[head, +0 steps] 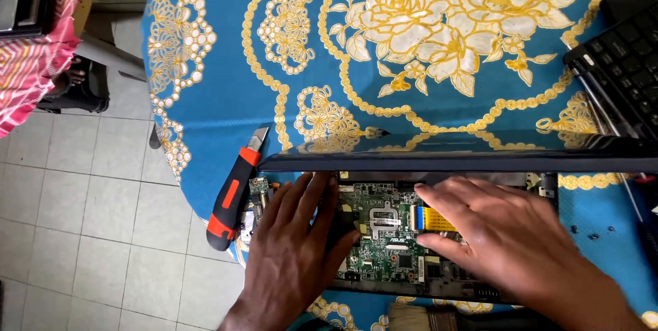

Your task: Assembling internal laptop components, specifically connecting ribbon cables and installing the cooling fan.

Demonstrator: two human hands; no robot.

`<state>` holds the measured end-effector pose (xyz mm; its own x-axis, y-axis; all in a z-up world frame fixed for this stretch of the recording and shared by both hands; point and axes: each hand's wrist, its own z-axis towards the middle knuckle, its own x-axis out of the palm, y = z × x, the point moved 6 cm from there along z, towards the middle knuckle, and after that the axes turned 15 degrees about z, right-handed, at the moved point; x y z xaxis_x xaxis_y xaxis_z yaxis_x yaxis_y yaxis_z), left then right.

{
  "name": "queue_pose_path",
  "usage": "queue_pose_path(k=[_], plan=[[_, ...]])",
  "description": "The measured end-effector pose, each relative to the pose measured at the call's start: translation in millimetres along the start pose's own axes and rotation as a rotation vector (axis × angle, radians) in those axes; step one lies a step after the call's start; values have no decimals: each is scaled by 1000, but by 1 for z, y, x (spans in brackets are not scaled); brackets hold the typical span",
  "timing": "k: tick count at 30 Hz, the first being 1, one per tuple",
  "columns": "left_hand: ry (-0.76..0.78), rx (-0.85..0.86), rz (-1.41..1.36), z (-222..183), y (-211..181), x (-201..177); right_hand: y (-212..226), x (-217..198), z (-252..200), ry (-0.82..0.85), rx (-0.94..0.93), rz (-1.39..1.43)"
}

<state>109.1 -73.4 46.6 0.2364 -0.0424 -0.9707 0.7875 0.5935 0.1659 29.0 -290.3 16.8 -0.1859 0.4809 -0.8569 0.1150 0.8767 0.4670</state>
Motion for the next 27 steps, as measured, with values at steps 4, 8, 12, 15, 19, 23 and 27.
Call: queue_pose_path(k=[4,8,12,15,19,23,27], plan=[[54,4,-51,-3,6,2,1,6,-4,-35,-140,-52],[107,15,-87,-6,9,7,7,4,-2,10,-130,-82],[150,17,-83,-7,7,11,8,2,-2,14,-105,-82],[165,19,-88,-5,6,11,11,1,-2,30,-76,-62],[185,36,-96,-3,5,10,2,12,-4,93,-6,-149],[231,48,-42,-7,4,18,1,13,-1,154,53,-151],[237,76,-56,-5,6,12,8,3,-1,5,-115,-133]])
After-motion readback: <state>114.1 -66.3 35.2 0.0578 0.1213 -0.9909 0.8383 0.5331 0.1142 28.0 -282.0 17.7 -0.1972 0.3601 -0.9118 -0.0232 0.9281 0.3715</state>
